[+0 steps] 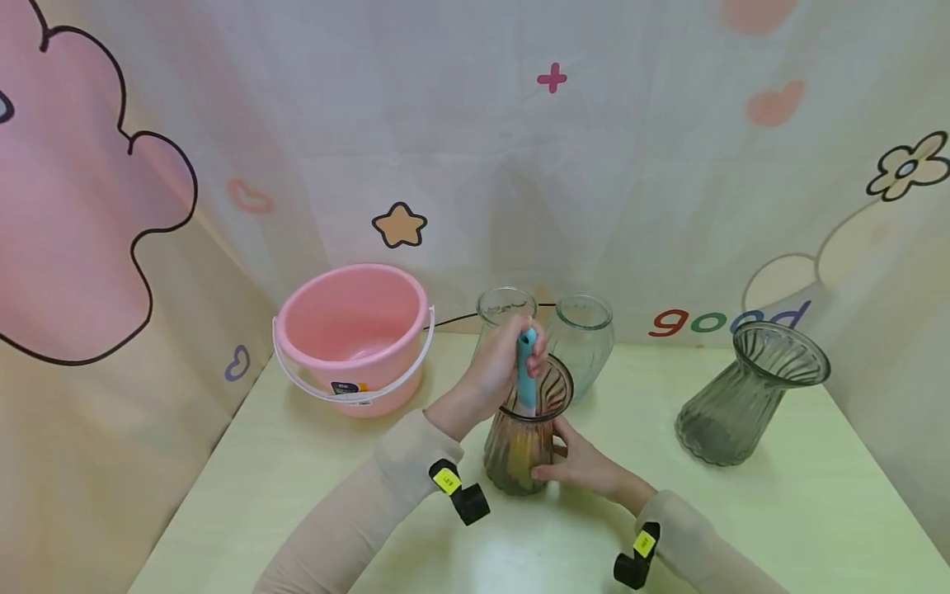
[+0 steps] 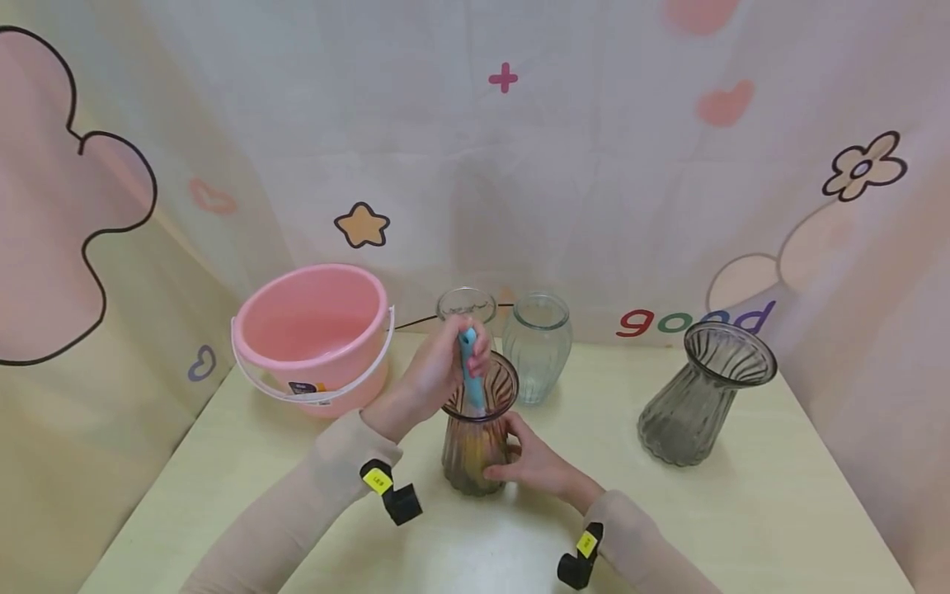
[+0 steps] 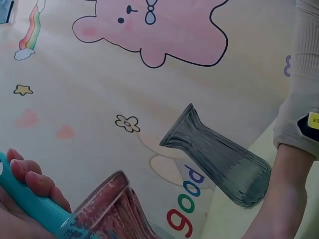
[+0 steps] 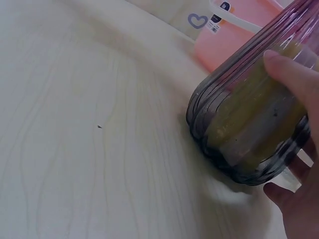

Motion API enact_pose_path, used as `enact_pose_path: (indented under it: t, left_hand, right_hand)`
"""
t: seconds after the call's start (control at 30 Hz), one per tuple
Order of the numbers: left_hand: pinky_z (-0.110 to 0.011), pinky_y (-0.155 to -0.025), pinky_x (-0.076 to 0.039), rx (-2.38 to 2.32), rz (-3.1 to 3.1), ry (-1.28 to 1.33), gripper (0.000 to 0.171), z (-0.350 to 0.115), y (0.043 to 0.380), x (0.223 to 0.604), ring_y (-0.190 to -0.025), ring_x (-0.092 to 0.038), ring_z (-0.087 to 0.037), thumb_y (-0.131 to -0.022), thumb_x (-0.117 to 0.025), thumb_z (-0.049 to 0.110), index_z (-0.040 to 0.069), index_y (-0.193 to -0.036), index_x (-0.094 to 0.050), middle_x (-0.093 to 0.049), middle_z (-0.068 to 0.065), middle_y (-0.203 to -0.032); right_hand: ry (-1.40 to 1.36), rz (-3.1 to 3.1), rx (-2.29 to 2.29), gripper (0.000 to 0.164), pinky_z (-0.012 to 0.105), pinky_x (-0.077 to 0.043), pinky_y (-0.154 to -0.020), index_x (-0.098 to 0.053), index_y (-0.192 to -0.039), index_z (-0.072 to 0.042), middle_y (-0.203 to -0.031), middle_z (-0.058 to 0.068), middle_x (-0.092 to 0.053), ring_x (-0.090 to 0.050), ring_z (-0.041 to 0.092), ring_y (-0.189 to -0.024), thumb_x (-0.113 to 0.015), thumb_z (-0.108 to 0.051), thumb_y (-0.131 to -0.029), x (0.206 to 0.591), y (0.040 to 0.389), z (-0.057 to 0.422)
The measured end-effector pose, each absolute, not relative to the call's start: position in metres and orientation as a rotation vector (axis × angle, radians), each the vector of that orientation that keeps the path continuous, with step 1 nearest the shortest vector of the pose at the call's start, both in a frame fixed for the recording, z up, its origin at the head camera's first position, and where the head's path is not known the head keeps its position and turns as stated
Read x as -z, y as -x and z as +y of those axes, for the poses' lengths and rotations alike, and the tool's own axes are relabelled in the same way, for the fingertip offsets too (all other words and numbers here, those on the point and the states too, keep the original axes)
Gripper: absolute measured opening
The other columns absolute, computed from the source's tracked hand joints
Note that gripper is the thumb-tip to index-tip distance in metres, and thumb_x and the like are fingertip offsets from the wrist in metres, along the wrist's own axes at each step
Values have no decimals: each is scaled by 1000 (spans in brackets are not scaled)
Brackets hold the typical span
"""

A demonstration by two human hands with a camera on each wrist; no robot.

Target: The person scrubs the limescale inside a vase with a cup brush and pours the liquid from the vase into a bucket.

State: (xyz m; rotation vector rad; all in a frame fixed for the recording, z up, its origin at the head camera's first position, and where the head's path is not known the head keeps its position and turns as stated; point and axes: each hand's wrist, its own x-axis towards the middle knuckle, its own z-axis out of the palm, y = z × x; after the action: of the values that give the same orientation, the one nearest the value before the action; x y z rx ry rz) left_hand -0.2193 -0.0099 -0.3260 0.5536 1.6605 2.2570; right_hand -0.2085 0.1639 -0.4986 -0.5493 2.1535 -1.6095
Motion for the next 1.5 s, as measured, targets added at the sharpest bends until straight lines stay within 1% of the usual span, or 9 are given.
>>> enact_pose_path:
  t: [0.07,0.2,0.5,0.6,0.7,0.83,1.03,1.27,1.5]
  left_hand:
    - [-26,-55,-31,-2254,1658,-566,34,-10,219,324,-52,-33,-14,-92,-28,21,7,-64,-40,-36,1,-57]
    - [-26,-54,-31,-2239,1651,-614,34,-9,216,317,-52,-33,-15,-91,-29,22,7,-63,-41,-36,0,-57]
    - [-26,-56,-30,-2267,1643,-771,36,-20,210,266,-53,-32,-14,-94,-25,19,9,-63,-40,-35,1,-57]
    - [-26,-56,-30,-2297,1639,-787,34,-24,210,252,-54,-31,-15,-93,-24,19,9,-64,-39,-34,0,-58]
    - [-26,-56,-30,-2309,1628,-789,35,-26,209,247,-54,-31,-15,-94,-24,18,8,-64,-39,-34,0,-58]
    - [-25,-55,-30,-2323,1604,-812,37,-26,209,249,-53,-31,-15,-95,-23,17,8,-64,-40,-35,0,-57]
    - [-25,-54,-29,-2348,1592,-839,37,-25,211,260,-53,-31,-15,-94,-23,18,9,-62,-40,-34,0,-56]
    - [-25,-56,-30,-2295,1569,-683,37,-18,217,293,-53,-32,-14,-94,-24,17,9,-62,-41,-35,1,-56]
    - [-25,-57,-31,-2182,1646,-570,35,-10,220,319,-55,-33,-14,-93,-26,20,8,-63,-40,-36,1,-58]
  right_hand:
    - [550,2149,1636,84,57,-21,-106,-20,-140,-20,-137,8,-31,-25,29,-133,-73,-15,-75,498,208,163]
    - [531,2155,1669,89,56,-22,-107,-16,-141,-19,-144,9,-24,-21,32,-136,-74,-14,-74,500,206,160]
    - [458,2159,1680,93,52,-31,-103,-13,-142,-18,-147,12,-22,-25,42,-133,-76,-15,-73,496,201,156]
    - [437,2168,1680,94,51,-32,-103,-13,-142,-18,-147,12,-22,-26,41,-133,-76,-14,-73,497,200,155]
    - [416,2187,1680,94,50,-32,-104,-14,-142,-18,-146,11,-25,-27,37,-134,-77,-15,-73,498,199,154]
    - [389,2228,1661,93,49,-32,-104,-16,-141,-18,-142,12,-30,-30,32,-133,-78,-17,-71,498,198,153]
    - [368,2260,1656,93,48,-36,-101,-17,-141,-20,-139,12,-34,-34,31,-130,-79,-19,-70,498,199,152]
    - [396,2307,1643,95,47,-36,-102,-17,-140,-22,-136,11,-37,-37,27,-127,-79,-18,-69,499,200,152]
    - [409,2327,1654,99,51,-34,-101,-12,-142,-22,-138,10,-35,-35,27,-127,-80,-17,-69,501,198,150]
